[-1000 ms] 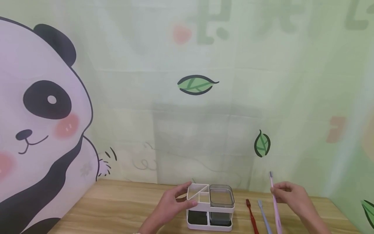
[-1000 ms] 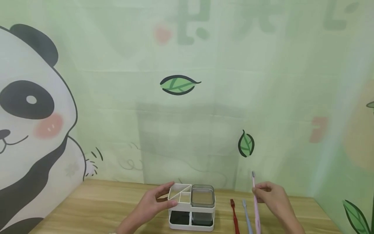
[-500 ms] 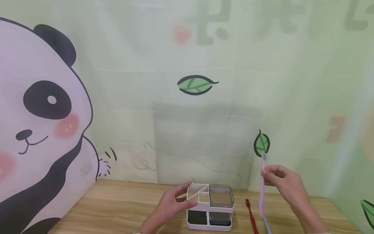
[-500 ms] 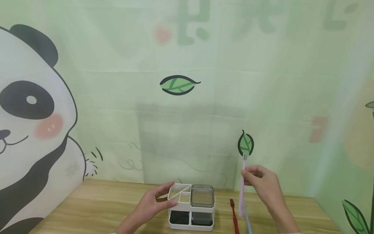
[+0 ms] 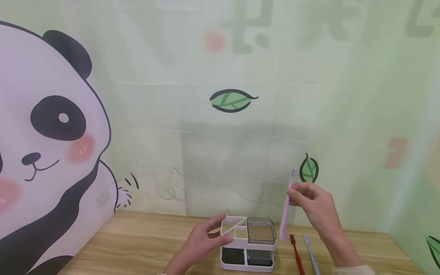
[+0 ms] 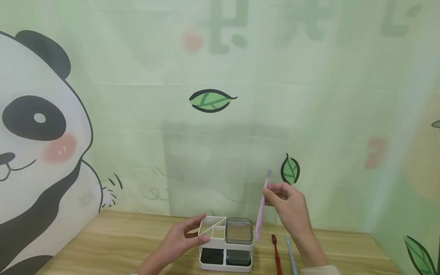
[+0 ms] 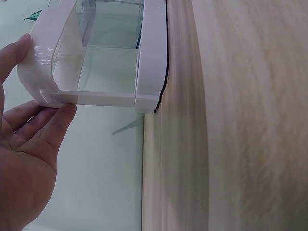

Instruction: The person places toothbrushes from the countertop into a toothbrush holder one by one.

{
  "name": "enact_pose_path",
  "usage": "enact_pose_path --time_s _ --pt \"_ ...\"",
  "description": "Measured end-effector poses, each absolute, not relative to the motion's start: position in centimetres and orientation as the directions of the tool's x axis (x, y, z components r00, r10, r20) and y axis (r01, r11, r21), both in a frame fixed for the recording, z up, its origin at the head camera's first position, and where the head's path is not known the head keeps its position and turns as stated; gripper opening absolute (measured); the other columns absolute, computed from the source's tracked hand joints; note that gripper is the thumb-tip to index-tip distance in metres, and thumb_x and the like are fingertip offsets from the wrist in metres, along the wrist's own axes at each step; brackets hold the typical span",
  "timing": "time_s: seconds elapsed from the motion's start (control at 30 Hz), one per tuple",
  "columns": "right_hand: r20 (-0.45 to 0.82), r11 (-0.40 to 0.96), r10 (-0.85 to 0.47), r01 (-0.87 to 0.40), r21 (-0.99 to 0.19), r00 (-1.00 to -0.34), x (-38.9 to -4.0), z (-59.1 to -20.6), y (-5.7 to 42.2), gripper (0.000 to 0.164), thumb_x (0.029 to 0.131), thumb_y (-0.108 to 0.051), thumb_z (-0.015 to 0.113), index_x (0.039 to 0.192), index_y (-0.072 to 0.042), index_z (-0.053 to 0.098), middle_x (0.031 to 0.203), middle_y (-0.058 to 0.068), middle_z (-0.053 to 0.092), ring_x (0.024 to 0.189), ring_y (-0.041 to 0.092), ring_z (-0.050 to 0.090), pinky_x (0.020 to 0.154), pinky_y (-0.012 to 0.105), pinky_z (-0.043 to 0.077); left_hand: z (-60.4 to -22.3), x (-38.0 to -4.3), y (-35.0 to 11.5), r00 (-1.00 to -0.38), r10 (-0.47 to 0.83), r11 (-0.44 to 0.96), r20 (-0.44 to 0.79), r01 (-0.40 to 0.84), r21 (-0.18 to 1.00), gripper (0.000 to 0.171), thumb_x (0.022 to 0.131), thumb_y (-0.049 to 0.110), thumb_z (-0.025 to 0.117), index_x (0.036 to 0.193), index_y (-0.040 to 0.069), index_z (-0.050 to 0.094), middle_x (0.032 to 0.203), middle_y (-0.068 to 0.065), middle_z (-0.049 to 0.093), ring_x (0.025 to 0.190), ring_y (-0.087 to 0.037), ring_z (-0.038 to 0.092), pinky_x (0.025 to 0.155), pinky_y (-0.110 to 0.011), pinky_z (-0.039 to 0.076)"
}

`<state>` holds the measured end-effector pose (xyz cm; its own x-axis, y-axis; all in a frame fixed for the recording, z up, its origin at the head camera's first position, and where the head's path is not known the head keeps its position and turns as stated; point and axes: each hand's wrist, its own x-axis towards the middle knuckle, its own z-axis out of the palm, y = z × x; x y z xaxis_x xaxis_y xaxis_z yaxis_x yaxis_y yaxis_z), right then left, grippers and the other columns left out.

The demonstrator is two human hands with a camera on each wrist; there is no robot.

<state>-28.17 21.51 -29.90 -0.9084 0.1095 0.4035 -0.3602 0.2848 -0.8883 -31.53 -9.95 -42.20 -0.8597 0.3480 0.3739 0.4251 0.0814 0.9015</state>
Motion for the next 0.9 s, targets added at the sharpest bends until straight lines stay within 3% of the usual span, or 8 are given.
enact_pose_path --time_s 0.4,0.9 --pt "0.419 0.146 0.106 -0.403 -0.903 -0.902 -28.8 -30.0 16.9 0.025 0.1 -0.012 0.077 0.114 0.008 0.069 0.104 0.014 0.077 0.084 0.018 0.077 0.085 0.029 0.065 -42.4 -31.8 -10.2 -0.849 0.346 0.112 0.399 0.459 0.881 0.07 0.093 0.018 0.086 0.149 -0.009 0.053 0.146 -0.031 0.057 0.133 -0.048 0.057 0.101 -0.037 0.059" --pt "0.447 0.093 0.132 -0.438 -0.894 -0.885 -29.2 -31.5 13.6 0.02 0.097 -0.009 0.08 0.109 0.004 0.071 0.1 0.013 0.077 0.084 0.02 0.077 0.089 0.027 0.064 -42.4 -31.9 -10.1 -0.851 0.35 0.097 0.393 0.45 0.888 0.069 0.093 0.016 0.086 0.149 -0.009 0.054 0.145 -0.03 0.059 0.132 -0.045 0.059 0.1 -0.037 0.059"
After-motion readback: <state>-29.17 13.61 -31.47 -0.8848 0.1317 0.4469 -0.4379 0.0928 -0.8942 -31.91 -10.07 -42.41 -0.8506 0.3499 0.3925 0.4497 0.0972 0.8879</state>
